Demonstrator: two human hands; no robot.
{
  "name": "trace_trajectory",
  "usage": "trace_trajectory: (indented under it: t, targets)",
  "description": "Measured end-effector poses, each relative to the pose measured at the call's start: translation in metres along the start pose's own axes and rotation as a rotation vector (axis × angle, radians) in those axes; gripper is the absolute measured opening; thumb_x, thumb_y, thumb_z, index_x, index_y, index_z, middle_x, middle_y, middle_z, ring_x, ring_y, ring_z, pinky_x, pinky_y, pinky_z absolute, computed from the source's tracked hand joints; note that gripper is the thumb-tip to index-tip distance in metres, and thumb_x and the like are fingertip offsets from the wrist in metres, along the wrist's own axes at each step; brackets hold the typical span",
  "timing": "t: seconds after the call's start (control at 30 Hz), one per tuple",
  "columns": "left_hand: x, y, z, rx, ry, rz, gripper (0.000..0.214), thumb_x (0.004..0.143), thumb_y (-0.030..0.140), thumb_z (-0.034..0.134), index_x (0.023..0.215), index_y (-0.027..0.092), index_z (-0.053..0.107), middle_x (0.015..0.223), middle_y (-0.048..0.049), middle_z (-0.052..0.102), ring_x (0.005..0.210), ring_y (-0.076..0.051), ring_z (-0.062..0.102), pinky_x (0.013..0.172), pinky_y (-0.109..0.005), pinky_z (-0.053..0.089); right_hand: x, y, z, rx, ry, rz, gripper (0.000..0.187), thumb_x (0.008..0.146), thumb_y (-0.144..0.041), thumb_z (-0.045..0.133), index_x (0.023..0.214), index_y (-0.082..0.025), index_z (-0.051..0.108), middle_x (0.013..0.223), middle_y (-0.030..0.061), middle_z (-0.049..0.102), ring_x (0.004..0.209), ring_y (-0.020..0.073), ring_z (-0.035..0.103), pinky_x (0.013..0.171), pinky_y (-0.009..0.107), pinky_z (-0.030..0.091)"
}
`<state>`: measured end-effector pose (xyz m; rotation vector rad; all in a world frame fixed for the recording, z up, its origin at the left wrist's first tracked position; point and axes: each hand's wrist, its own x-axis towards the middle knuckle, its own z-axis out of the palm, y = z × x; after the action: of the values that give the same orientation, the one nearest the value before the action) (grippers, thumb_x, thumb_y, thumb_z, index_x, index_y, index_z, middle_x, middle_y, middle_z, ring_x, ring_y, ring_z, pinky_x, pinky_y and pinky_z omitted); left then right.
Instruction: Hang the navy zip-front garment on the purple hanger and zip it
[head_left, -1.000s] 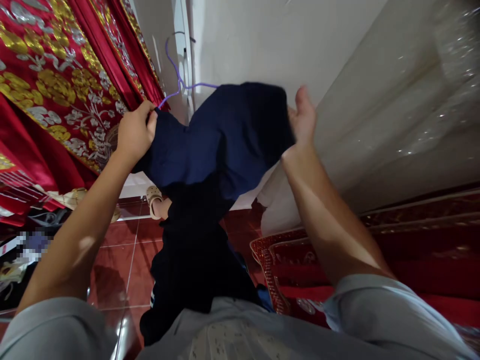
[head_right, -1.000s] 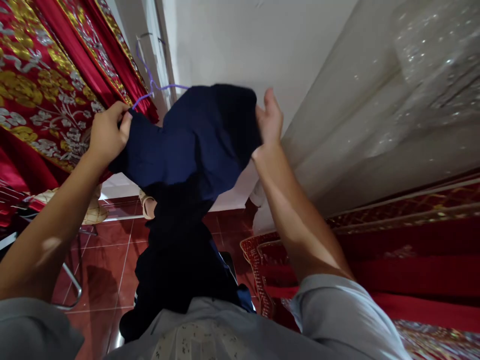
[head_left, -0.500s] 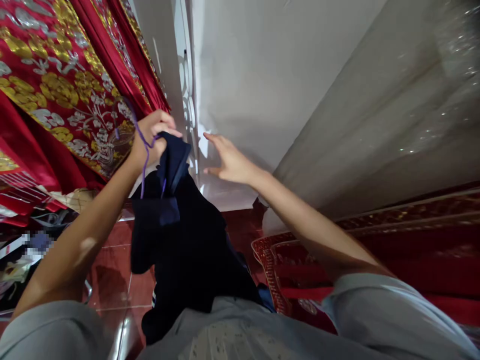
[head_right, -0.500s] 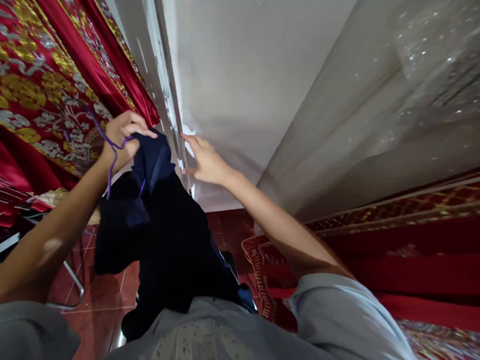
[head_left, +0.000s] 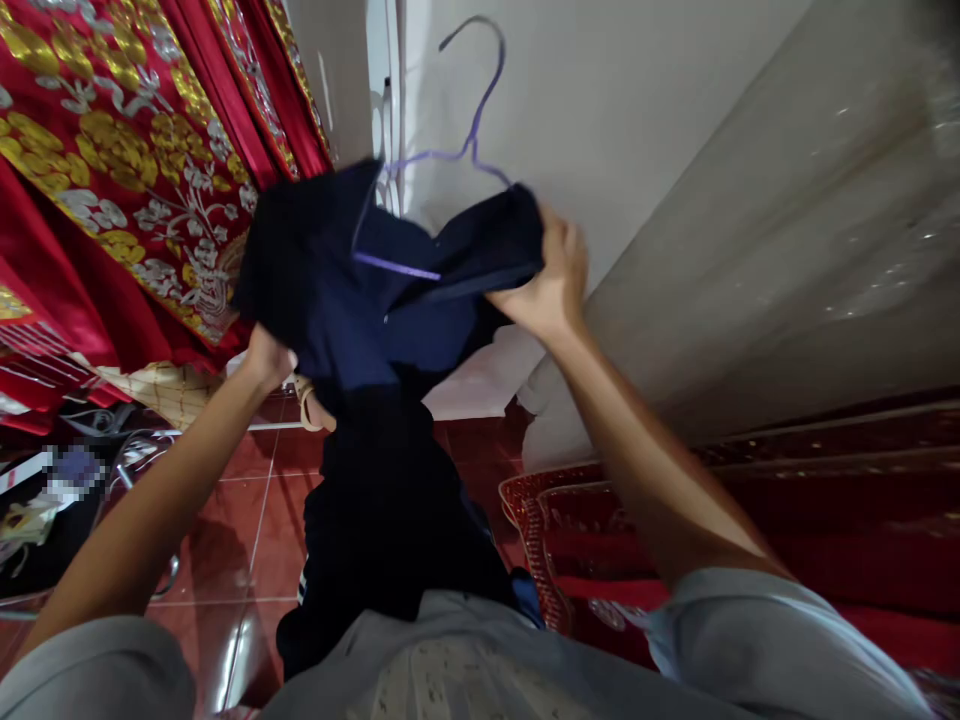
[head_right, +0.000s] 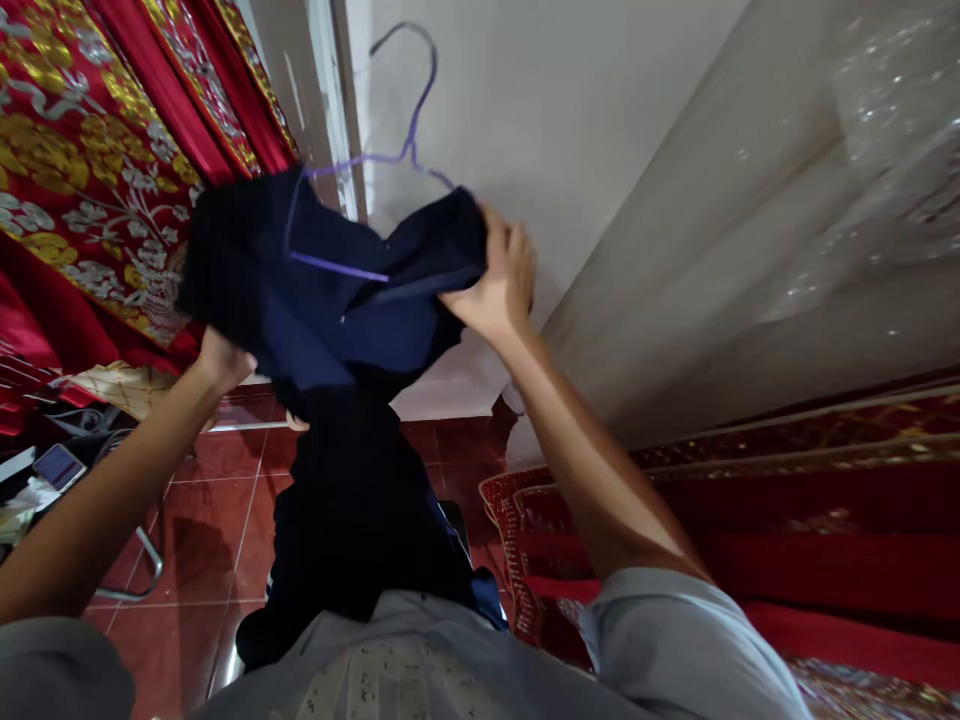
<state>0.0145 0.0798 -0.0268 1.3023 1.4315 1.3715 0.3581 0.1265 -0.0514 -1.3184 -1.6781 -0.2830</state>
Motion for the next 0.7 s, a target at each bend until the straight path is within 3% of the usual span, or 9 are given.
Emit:
trace_trajectory:
  t: [0.07, 0.17, 0.27, 0.33, 0.4, 0.5, 0.57, 0.63, 0.7]
  targets:
    - [0.003, -0.023, -0.013, -0.13, -0.063, 0.011, 0.073, 0.108, 0.06, 0.007, 0.128, 0.012, 0.059, 0.11, -0.0131, 0.069, 0.114, -0.024, 0.067, 0.09, -0.043, 0.058, 0.023, -0.006, -0.017, -0.077, -0.02, 0.038, 0.092, 0.077, -0.048, 0.081, 0.152, -0.012, 0.042, 0.137, 0.024, 0.054, 0.128, 0.0378, 0.051, 0.108, 0.056, 0.038]
    - [-0.003, -0.05, -0.014, -0.091, 0.133, 0.344, 0.082, 0.095, 0.079, 0.042, 0.147, 0.015, 0.042, 0.138, -0.0166, 0.058, 0.135, -0.03, 0.054, 0.103, -0.049, 0.047, 0.047, -0.032, -0.036, -0.118, -0.1, -0.064, 0.091, 0.074, -0.038, 0.084, 0.154, -0.017, 0.044, 0.134, 0.0194, 0.056, 0.126, 0.0369, 0.053, 0.107, 0.054, 0.041]
    - [-0.023, -0.059, 0.002, 0.224, 0.429, 0.837, 0.084, 0.091, 0.057, 0.07, 0.154, 0.017, 0.032, 0.159, -0.0181, 0.036, 0.151, -0.034, 0.031, 0.114, -0.052, 0.035, 0.046, -0.053, -0.045, -0.113, -0.188, -0.149, 0.087, 0.077, -0.033, 0.081, 0.154, -0.015, 0.044, 0.132, 0.0189, 0.057, 0.128, 0.0376, 0.052, 0.108, 0.052, 0.042]
    - [-0.036, -0.058, 0.015, 0.468, 0.359, 1.044, 0.06, 0.095, 0.041, 0.064, 0.147, 0.019, 0.043, 0.145, -0.0167, 0.051, 0.139, -0.032, 0.047, 0.111, -0.05, 0.04, 0.036, -0.054, -0.048, -0.076, -0.235, -0.157, 0.081, 0.081, -0.033, 0.077, 0.153, -0.014, 0.044, 0.133, 0.0191, 0.056, 0.13, 0.0368, 0.05, 0.11, 0.051, 0.04]
    - [-0.043, -0.053, 0.028, 0.689, 0.088, 1.015, 0.046, 0.098, 0.03, 0.054, 0.142, 0.021, 0.051, 0.114, -0.0108, 0.068, 0.107, -0.026, 0.065, 0.098, -0.044, 0.049, 0.029, -0.047, -0.05, -0.05, -0.261, -0.172, 0.083, 0.08, -0.031, 0.077, 0.153, -0.014, 0.043, 0.133, 0.0196, 0.056, 0.13, 0.0363, 0.049, 0.11, 0.051, 0.04]
    - [-0.042, -0.047, 0.045, 0.927, -0.199, 0.667, 0.047, 0.099, 0.028, 0.052, 0.145, 0.02, 0.053, 0.091, -0.0068, 0.07, 0.079, -0.024, 0.067, 0.079, -0.039, 0.052, 0.024, -0.033, -0.054, -0.052, -0.255, -0.208, 0.093, 0.07, -0.022, 0.079, 0.154, -0.011, 0.041, 0.137, 0.0204, 0.054, 0.13, 0.0364, 0.046, 0.112, 0.055, 0.036]
    - [-0.041, -0.048, 0.056, 0.989, -0.204, 0.542, 0.036, 0.1, 0.033, 0.053, 0.13, 0.018, 0.064, 0.087, -0.0086, 0.068, 0.078, -0.027, 0.066, 0.075, -0.038, 0.052, 0.017, -0.032, -0.054, -0.018, -0.217, -0.24, 0.095, 0.066, -0.015, 0.077, 0.154, -0.014, 0.041, 0.146, 0.0193, 0.048, 0.141, 0.0382, 0.035, 0.119, 0.058, 0.029]
    - [-0.046, -0.053, 0.068, 0.948, -0.178, 0.566, 0.027, 0.102, 0.036, 0.054, 0.109, 0.016, 0.071, 0.085, -0.0098, 0.066, 0.084, -0.027, 0.066, 0.077, -0.038, 0.052, -0.003, -0.04, -0.05, 0.094, -0.133, -0.242, 0.09, 0.068, -0.013, 0.074, 0.152, -0.02, 0.044, 0.154, 0.0151, 0.042, 0.15, 0.0386, 0.025, 0.123, 0.06, 0.023]
    - [-0.06, -0.06, 0.082, 0.804, -0.139, 0.637, 0.023, 0.101, 0.033, 0.056, 0.098, 0.016, 0.07, 0.088, -0.0094, 0.064, 0.088, -0.026, 0.065, 0.081, -0.037, 0.053, -0.042, -0.057, -0.039, 0.279, 0.005, -0.152, 0.072, 0.076, -0.016, 0.068, 0.145, -0.026, 0.05, 0.151, 0.0113, 0.045, 0.149, 0.0368, 0.032, 0.121, 0.062, 0.027]
